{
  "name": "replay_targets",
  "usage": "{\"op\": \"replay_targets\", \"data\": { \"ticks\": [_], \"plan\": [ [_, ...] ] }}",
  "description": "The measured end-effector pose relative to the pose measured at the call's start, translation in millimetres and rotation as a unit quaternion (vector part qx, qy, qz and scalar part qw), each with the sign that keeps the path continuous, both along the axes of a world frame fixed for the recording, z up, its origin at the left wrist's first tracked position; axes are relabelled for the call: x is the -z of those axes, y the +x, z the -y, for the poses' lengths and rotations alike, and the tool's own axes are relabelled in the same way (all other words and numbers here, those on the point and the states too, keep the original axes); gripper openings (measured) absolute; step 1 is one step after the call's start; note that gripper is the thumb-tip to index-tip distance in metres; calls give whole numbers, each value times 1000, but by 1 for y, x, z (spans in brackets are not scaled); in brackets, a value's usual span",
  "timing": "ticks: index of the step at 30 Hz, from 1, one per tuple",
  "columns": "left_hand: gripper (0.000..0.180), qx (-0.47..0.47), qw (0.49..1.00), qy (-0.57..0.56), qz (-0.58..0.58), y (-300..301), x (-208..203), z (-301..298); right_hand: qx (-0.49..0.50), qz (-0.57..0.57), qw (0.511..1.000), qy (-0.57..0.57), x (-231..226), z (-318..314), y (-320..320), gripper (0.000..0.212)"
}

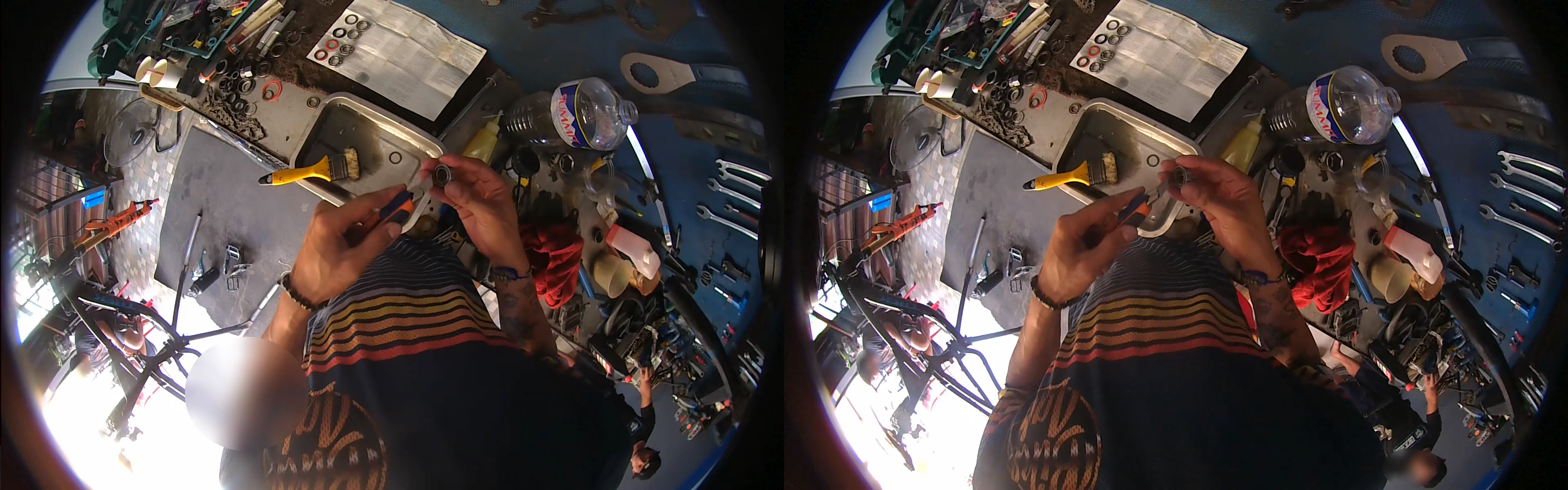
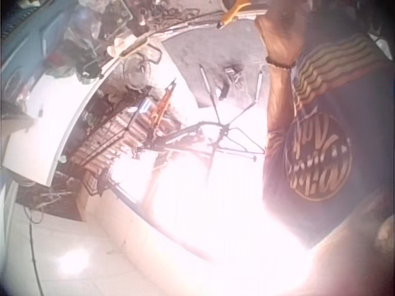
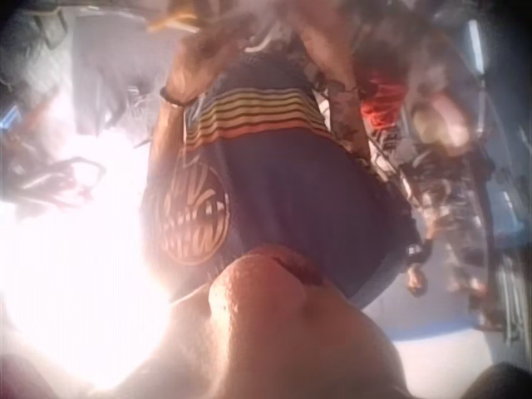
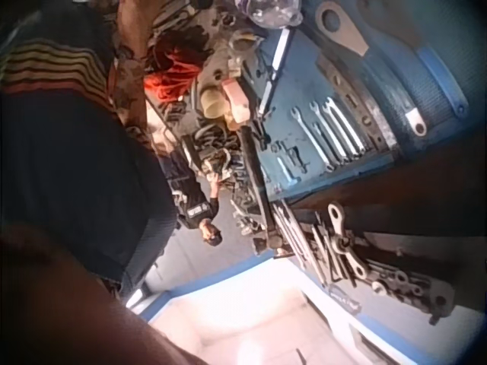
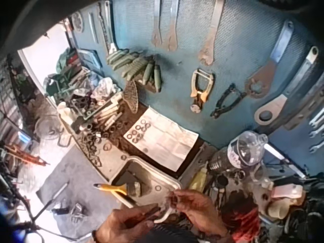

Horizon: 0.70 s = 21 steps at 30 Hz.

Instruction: The person scrubs small metal rings in a metal tray using a yellow brush and a screwdriver. They repeatedly dip the brush into liquid, scrub the rings, and place them on a paper towel. The person also uses pliers to handle the rings and continues scrubbing throughout the clip.

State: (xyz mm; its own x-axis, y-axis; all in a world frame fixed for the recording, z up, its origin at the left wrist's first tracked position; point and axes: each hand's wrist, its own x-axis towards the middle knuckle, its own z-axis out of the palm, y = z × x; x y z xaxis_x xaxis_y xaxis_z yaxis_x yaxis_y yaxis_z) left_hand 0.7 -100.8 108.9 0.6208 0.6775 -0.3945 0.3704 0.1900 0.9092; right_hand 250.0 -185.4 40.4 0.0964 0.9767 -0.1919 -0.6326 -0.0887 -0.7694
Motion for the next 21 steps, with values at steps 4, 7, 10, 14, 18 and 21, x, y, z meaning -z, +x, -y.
{"op": "replay_targets", "data": {
  "ticks": [4,7,10,14,18,21],
  "plan": [
    [52,9,997,-6,71,-8,5,6,-30,24,999,4,-12,-3,-3,45],
    [51,7,995,-24,99,-11,8,6,-48,9,999,16,-13,-4,-1,45],
    [51,7,993,-35,108,-11,7,6,-57,-7,998,25,-15,-6,1,45],
    [51,-5,990,-60,126,-11,6,8,-61,-7,998,30,-16,-8,2,45],
    [50,-10,980,-117,164,-13,2,6,-71,7,997,34,-17,-7,4,42],
    [49,-6,966,-228,124,-17,-19,-7,-94,47,994,11,-27,-6,9,39]
  ]
}}
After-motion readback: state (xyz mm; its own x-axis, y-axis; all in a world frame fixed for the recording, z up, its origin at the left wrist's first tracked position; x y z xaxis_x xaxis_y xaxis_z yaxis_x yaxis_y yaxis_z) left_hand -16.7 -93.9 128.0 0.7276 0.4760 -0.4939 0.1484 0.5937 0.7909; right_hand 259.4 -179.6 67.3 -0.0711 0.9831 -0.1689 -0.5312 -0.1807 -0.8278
